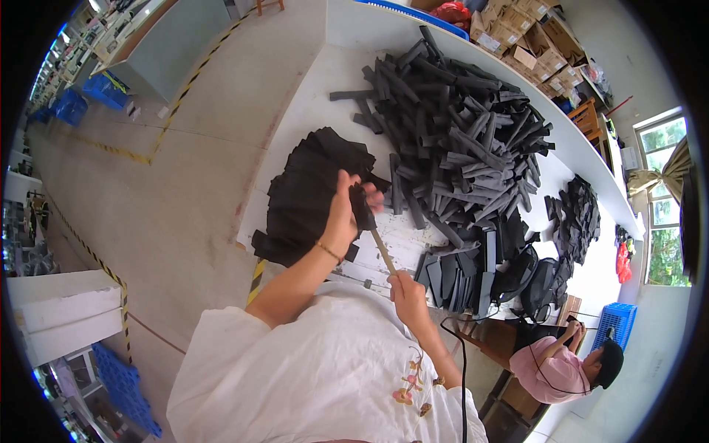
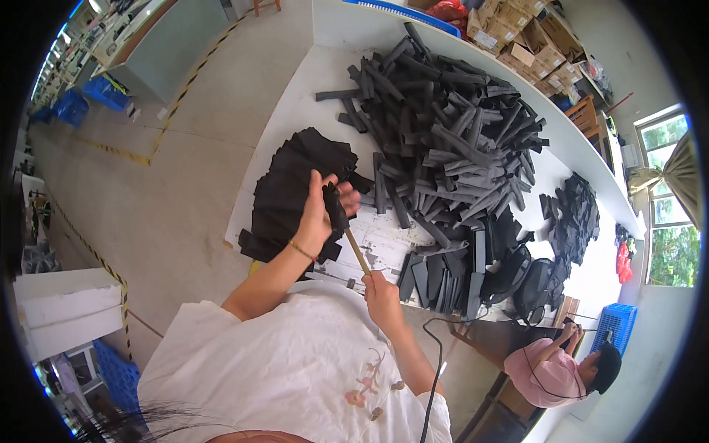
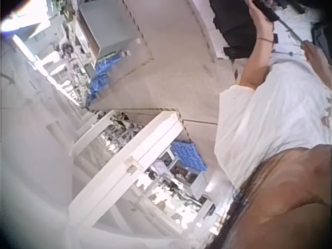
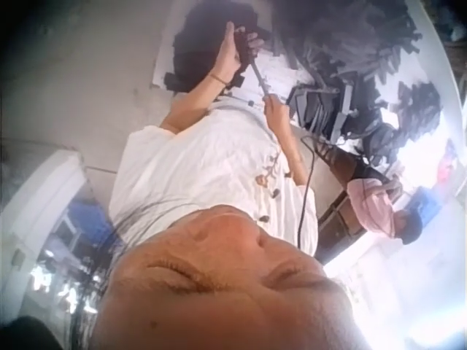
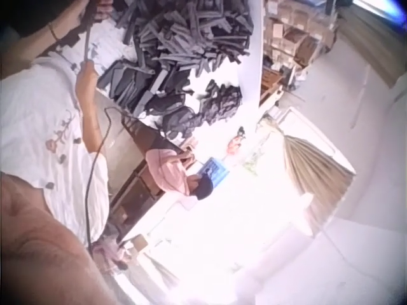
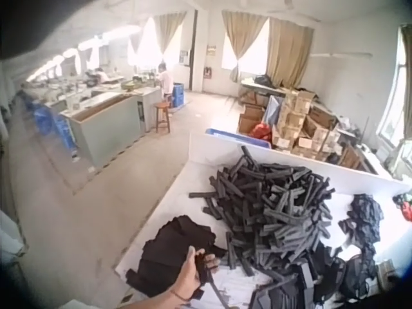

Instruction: The person is counting and sorting black foam pieces on a workbench using a wooden stick.

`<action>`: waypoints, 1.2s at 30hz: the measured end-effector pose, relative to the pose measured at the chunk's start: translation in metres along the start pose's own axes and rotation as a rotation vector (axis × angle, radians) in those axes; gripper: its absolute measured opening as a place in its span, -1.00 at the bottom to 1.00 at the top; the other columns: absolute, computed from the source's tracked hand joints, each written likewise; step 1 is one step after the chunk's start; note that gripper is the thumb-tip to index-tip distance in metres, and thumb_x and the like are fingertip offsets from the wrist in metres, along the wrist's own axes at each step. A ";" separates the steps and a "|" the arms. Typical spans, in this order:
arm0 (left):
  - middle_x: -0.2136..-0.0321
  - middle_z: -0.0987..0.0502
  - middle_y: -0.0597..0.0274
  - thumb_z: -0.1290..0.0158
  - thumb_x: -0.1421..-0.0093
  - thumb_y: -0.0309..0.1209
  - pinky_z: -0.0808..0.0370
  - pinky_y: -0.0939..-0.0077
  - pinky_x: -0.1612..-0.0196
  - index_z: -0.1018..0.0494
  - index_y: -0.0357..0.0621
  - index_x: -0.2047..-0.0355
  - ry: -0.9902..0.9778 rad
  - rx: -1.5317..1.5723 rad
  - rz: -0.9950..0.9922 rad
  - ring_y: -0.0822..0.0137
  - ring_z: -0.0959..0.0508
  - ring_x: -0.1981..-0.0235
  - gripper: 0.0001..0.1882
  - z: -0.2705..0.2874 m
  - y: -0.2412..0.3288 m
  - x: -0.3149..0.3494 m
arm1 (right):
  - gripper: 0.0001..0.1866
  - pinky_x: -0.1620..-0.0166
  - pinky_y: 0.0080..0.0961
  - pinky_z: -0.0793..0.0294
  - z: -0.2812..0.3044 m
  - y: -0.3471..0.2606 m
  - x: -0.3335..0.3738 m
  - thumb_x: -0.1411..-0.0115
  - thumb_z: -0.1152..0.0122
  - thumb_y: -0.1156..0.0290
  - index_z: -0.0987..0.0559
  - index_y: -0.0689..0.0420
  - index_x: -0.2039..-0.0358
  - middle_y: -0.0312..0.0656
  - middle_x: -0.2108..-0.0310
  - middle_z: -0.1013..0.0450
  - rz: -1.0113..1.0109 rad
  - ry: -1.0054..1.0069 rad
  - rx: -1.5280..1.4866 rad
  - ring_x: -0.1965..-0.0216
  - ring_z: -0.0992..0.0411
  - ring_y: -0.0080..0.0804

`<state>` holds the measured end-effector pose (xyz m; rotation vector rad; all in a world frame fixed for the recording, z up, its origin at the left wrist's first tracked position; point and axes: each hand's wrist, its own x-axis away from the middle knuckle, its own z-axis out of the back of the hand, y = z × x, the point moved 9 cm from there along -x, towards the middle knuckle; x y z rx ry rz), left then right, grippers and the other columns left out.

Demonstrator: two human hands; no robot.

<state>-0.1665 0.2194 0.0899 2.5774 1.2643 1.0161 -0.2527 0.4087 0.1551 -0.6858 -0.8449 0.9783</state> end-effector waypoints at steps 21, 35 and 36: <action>0.77 -0.18 0.51 -0.01 -0.27 -0.13 -0.06 0.65 0.78 -0.37 -0.05 0.48 0.122 0.172 0.126 0.61 -0.14 0.82 -0.70 0.041 -0.003 -0.029 | -0.88 0.56 -0.72 -0.17 -0.008 -0.071 -0.064 -0.09 -0.24 0.60 -0.53 0.19 0.33 -0.37 0.51 -0.35 0.246 0.027 -0.590 0.60 -0.25 -0.70; 0.77 -0.20 0.44 0.14 -0.35 -0.15 -0.24 0.60 0.65 -0.31 -0.15 0.53 -0.538 -0.716 0.240 0.56 -0.20 0.78 -0.61 -0.025 -0.052 0.081 | -0.86 0.66 -0.75 -0.02 0.075 -0.050 -0.109 -0.14 -0.24 0.52 -0.43 0.15 0.37 -0.48 0.63 -0.26 0.155 0.403 -0.867 0.70 -0.09 -0.79; 0.77 -0.21 0.43 0.15 -0.35 -0.15 -0.23 0.60 0.65 -0.31 -0.14 0.53 -0.559 -0.792 0.246 0.56 -0.20 0.78 -0.61 -0.022 -0.054 0.084 | -0.88 0.66 -0.77 0.00 0.079 -0.047 -0.109 -0.15 -0.22 0.53 -0.43 0.14 0.35 -0.49 0.64 -0.26 0.144 0.445 -0.904 0.71 -0.09 -0.80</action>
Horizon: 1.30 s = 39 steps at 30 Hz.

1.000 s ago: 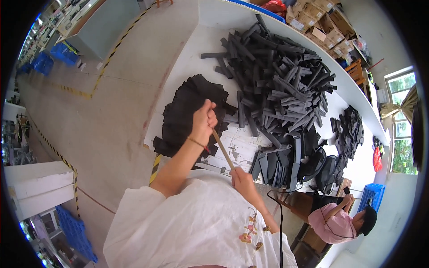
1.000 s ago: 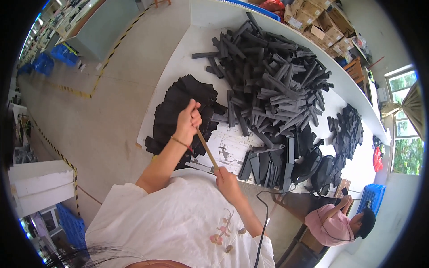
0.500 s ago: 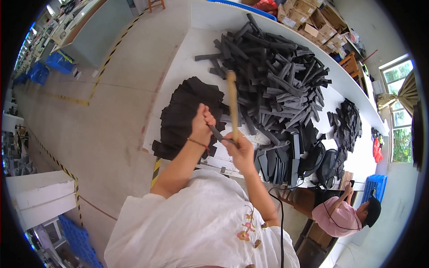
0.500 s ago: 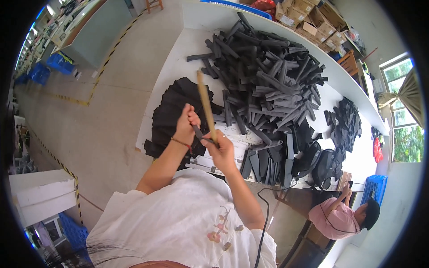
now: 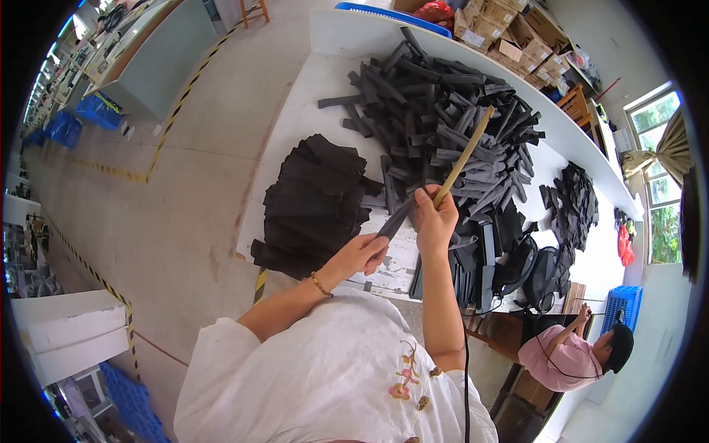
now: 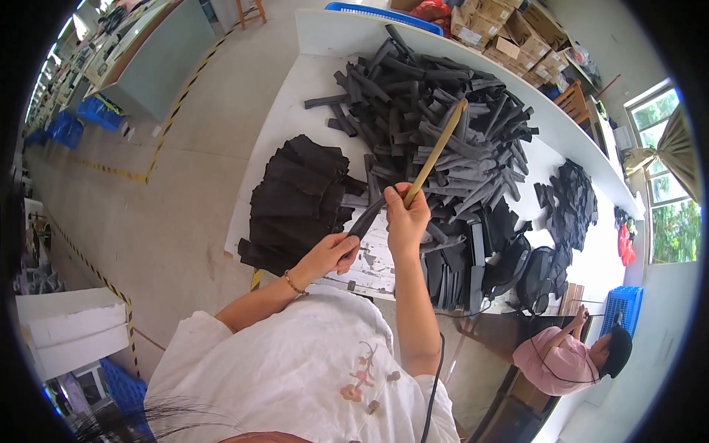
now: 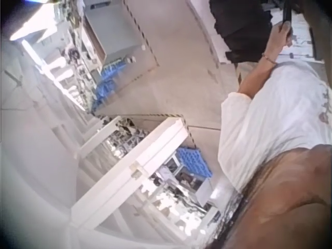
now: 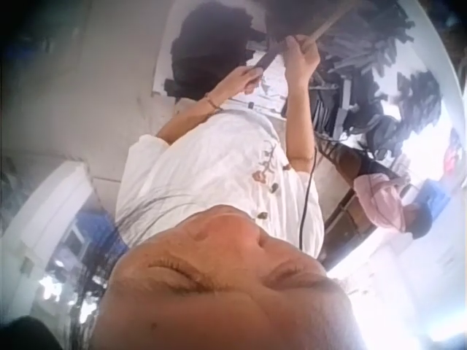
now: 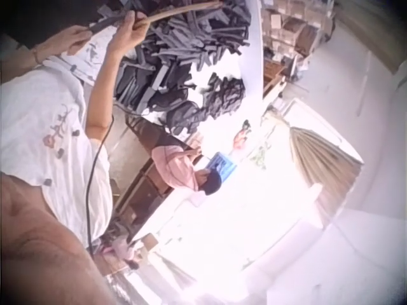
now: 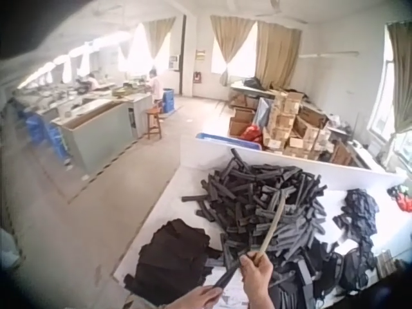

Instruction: The person is counting and sorting black foam pieces on a workbench using a wooden stick.

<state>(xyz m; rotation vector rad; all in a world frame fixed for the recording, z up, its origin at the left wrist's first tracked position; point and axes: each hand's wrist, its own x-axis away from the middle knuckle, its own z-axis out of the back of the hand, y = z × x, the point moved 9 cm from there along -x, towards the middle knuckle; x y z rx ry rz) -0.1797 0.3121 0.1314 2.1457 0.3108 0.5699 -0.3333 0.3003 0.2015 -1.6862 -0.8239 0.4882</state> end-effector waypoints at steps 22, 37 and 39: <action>0.43 -0.47 0.42 0.00 -0.28 -0.34 -0.45 0.66 0.30 -0.46 -0.17 0.24 0.284 0.340 -0.211 0.56 -0.47 0.41 -0.83 0.042 0.045 -0.051 | -0.86 0.59 -0.75 -0.09 -0.007 0.038 0.011 -0.16 -0.27 0.44 -0.49 0.20 0.38 -0.48 0.63 -0.28 -0.148 -0.228 0.232 0.65 -0.16 -0.77; 0.53 -0.49 0.26 -0.08 -0.20 -0.34 -0.46 0.63 0.47 -0.49 -0.19 0.36 0.890 -0.032 -0.512 0.45 -0.50 0.55 -0.84 0.174 0.090 -0.023 | -0.83 0.58 -0.78 -0.16 0.047 0.006 -0.054 -0.25 -0.16 0.29 -0.54 0.12 0.31 -0.46 0.64 -0.28 0.022 0.075 0.432 0.64 -0.19 -0.76; 0.48 -0.49 0.27 -0.12 -0.14 -0.35 -0.47 0.59 0.38 -0.51 -0.15 0.35 0.824 -0.461 -0.500 0.40 -0.50 0.47 -0.86 0.185 0.111 -0.020 | -0.76 0.50 -0.67 -0.28 0.070 -0.056 -0.079 -0.26 -0.14 0.25 -0.52 0.15 0.19 -0.38 0.58 -0.34 0.267 0.245 0.634 0.58 -0.27 -0.67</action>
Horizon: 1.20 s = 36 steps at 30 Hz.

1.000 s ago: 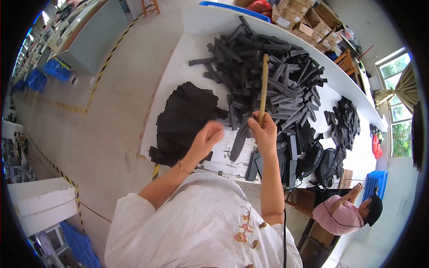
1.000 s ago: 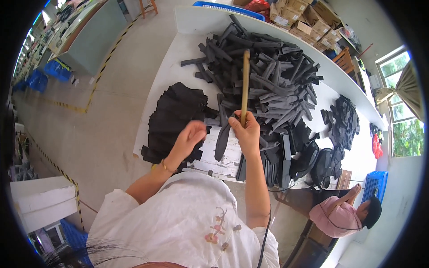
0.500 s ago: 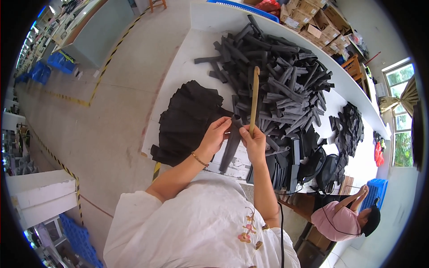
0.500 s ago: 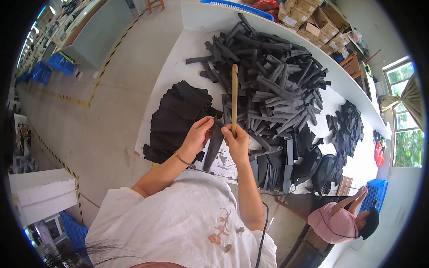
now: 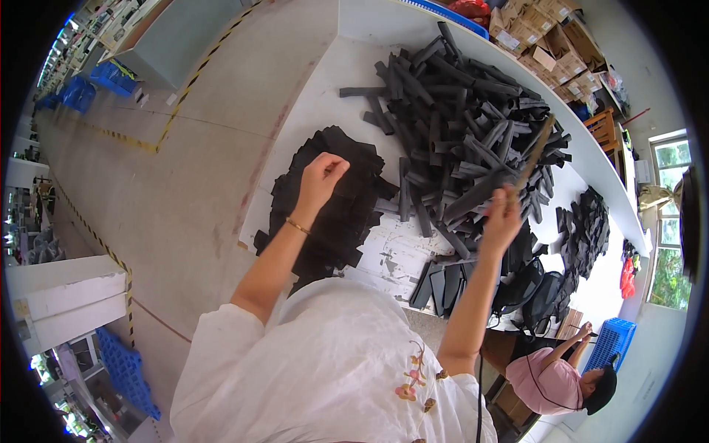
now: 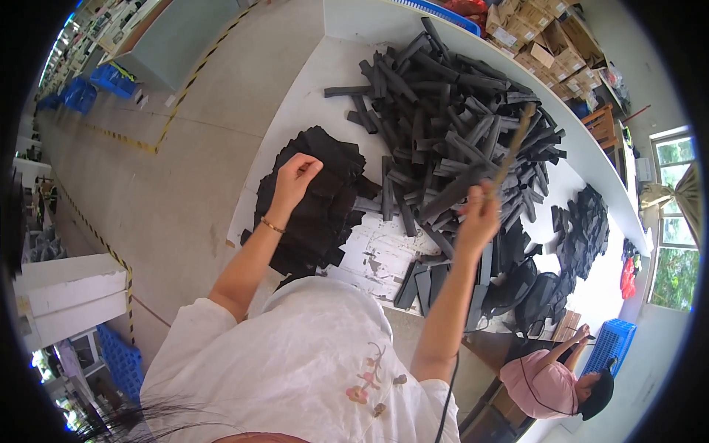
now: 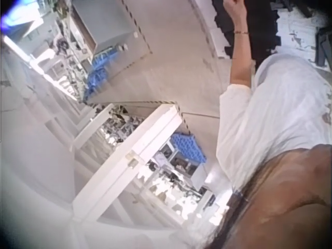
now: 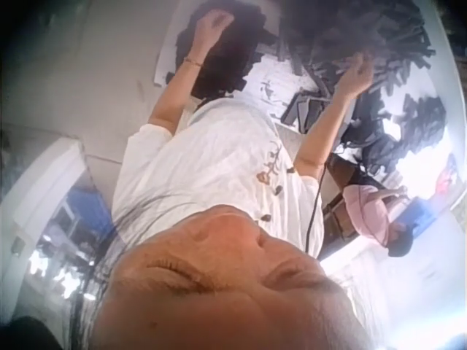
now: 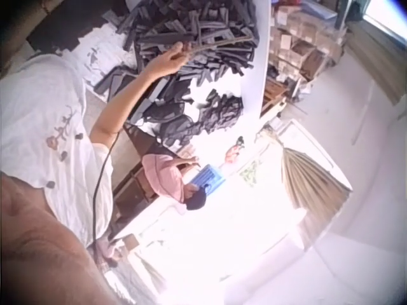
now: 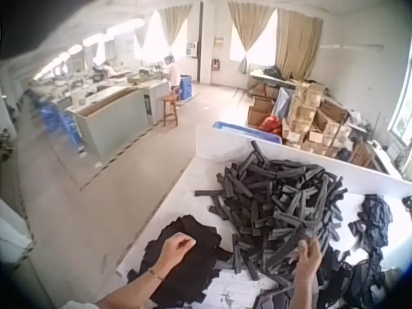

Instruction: The person is counting and sorting black foam pieces on a workbench using a wooden stick.

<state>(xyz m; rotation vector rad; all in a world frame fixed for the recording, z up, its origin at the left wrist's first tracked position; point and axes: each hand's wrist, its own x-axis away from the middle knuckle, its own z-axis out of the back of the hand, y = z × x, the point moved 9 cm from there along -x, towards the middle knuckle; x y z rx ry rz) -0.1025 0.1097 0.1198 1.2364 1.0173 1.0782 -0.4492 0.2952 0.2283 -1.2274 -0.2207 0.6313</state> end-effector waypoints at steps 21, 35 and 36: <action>0.28 -0.47 0.41 -0.21 0.00 -0.37 -0.26 0.31 -0.04 -0.56 -0.01 0.44 -0.513 -0.647 -0.431 0.21 -0.32 0.02 -0.91 -0.046 -0.002 -0.020 | -0.79 0.44 -0.59 -0.34 -0.060 0.053 0.117 -0.19 -0.09 0.45 -0.54 0.29 0.21 -0.15 0.60 -0.45 0.007 -0.738 0.306 0.55 -0.40 -0.53; 0.33 -0.48 0.35 -0.22 0.04 -0.40 -0.33 0.34 0.02 -0.57 -0.03 0.48 -0.495 -0.580 -0.547 0.20 -0.36 0.09 -0.92 -0.044 0.022 0.009 | -0.78 0.40 -0.45 -0.41 -0.067 0.047 0.135 -0.19 -0.11 0.43 -0.53 0.19 0.15 -0.04 0.56 -0.48 0.053 -0.783 0.324 0.51 -0.47 -0.28; 0.36 -0.48 0.33 -0.22 0.06 -0.39 -0.35 0.35 0.05 -0.57 -0.02 0.49 -0.500 -0.542 -0.576 0.19 -0.38 0.11 -0.91 -0.050 0.027 0.016 | -0.76 0.39 -0.37 -0.43 -0.074 0.048 0.139 -0.19 -0.11 0.42 -0.52 0.14 0.13 -0.01 0.53 -0.50 0.036 -0.797 0.320 0.49 -0.50 -0.15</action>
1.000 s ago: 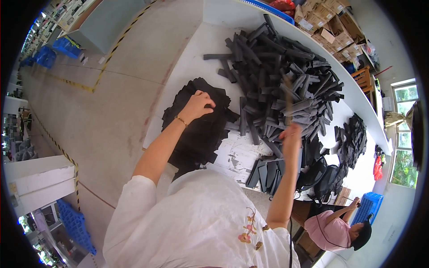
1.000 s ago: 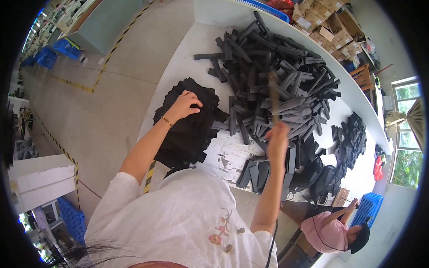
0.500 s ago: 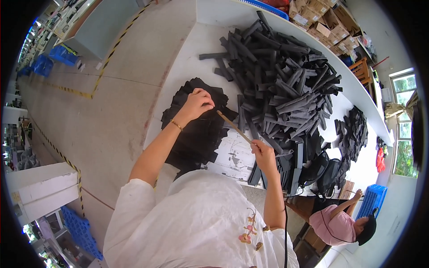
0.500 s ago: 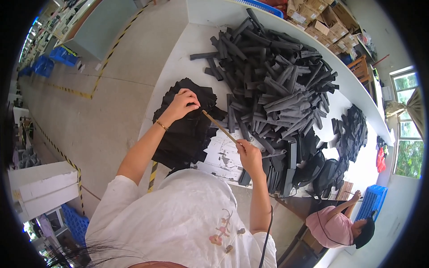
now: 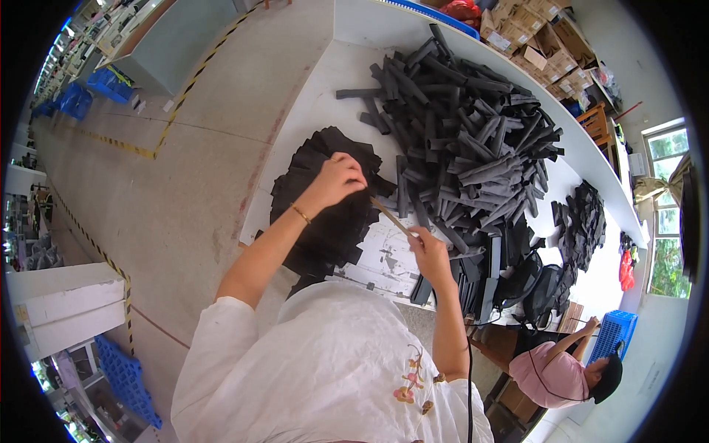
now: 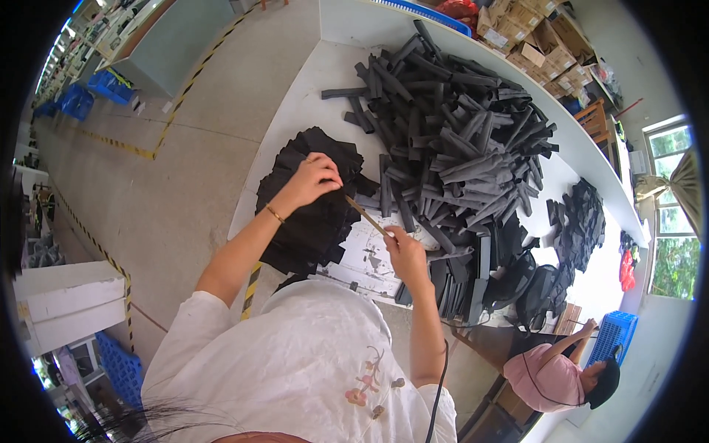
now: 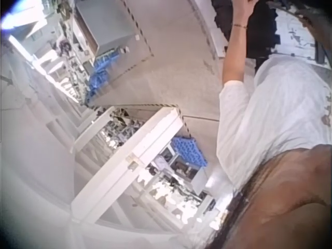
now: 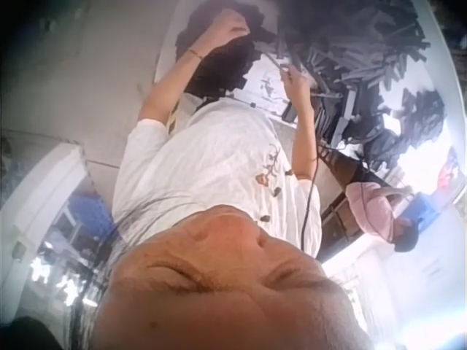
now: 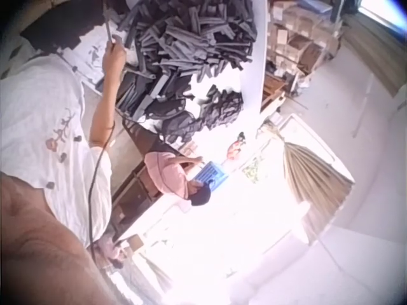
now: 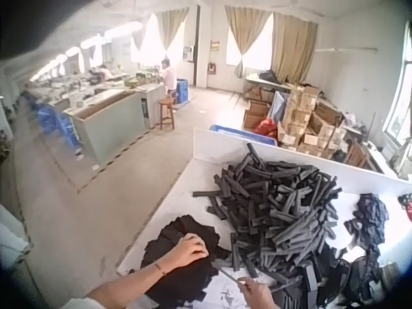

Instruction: The person is counting and sorting black foam pieces on a workbench using a wooden stick.

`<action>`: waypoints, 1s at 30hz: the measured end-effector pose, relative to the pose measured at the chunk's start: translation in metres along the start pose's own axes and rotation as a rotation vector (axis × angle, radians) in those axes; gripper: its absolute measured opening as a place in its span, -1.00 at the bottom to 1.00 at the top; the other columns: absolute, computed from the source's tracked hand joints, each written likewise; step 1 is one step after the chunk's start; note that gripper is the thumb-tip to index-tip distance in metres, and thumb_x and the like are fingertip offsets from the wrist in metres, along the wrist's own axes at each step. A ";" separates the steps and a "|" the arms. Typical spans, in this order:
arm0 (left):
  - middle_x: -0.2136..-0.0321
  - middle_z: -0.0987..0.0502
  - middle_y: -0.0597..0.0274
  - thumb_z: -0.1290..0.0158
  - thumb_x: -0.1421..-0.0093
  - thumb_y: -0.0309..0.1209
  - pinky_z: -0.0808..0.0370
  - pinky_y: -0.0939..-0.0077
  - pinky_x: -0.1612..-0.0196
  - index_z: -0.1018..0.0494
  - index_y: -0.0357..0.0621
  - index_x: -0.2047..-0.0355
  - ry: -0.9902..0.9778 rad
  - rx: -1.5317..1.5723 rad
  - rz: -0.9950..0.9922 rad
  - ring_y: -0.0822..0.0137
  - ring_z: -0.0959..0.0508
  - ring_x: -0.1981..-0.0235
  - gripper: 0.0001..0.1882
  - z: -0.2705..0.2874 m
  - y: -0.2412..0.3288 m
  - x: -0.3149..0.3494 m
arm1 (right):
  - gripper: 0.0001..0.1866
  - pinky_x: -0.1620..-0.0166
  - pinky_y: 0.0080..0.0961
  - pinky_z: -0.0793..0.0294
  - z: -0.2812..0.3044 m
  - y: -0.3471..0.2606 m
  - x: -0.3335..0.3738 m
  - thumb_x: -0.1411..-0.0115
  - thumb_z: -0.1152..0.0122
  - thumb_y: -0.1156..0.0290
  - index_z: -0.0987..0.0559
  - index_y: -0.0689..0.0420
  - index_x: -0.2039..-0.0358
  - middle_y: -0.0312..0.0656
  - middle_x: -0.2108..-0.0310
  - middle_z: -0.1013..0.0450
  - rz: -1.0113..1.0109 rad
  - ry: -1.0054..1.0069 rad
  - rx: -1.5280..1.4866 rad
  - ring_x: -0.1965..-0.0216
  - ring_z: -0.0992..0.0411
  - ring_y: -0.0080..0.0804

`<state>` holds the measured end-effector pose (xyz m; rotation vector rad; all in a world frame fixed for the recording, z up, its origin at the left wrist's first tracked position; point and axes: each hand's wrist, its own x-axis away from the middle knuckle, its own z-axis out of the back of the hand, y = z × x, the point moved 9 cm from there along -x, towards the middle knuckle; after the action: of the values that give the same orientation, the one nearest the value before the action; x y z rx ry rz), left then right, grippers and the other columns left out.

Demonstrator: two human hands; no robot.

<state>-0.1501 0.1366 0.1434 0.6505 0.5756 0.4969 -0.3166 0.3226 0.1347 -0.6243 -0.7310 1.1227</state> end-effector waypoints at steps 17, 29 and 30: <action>0.42 -0.56 0.14 -0.14 -0.18 -0.37 -0.57 0.33 0.22 -0.49 -0.28 0.26 0.738 1.783 0.864 0.24 -0.58 0.37 -0.78 -0.067 0.019 0.094 | -0.79 0.39 -0.17 -0.43 -0.077 -0.063 0.010 -0.15 -0.06 0.57 -0.45 0.21 0.16 0.18 0.42 -0.47 0.134 0.270 -0.255 0.39 -0.47 0.16; 0.51 -0.51 0.22 -0.13 -0.20 -0.28 -0.41 0.66 0.53 -0.47 -0.24 0.26 1.086 1.290 0.600 0.46 -0.44 0.60 -0.74 0.121 -0.063 0.061 | -0.87 0.55 -0.48 -0.32 -0.062 0.001 0.107 -0.24 -0.06 0.46 -0.54 0.24 0.36 -0.17 0.70 -0.37 -0.033 -0.005 -0.118 0.67 -0.33 -0.47; 0.51 -0.51 0.22 -0.13 -0.20 -0.28 -0.41 0.66 0.53 -0.47 -0.24 0.26 1.075 1.292 0.594 0.46 -0.44 0.60 -0.74 0.118 -0.065 0.058 | -0.87 0.56 -0.53 -0.31 -0.052 -0.013 0.099 -0.24 -0.06 0.48 -0.54 0.24 0.33 -0.20 0.70 -0.37 -0.003 0.049 -0.154 0.66 -0.31 -0.54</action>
<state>-0.0171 0.0770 0.1572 1.8337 1.8000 1.0376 -0.2433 0.4081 0.1325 -0.7782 -0.7808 1.0508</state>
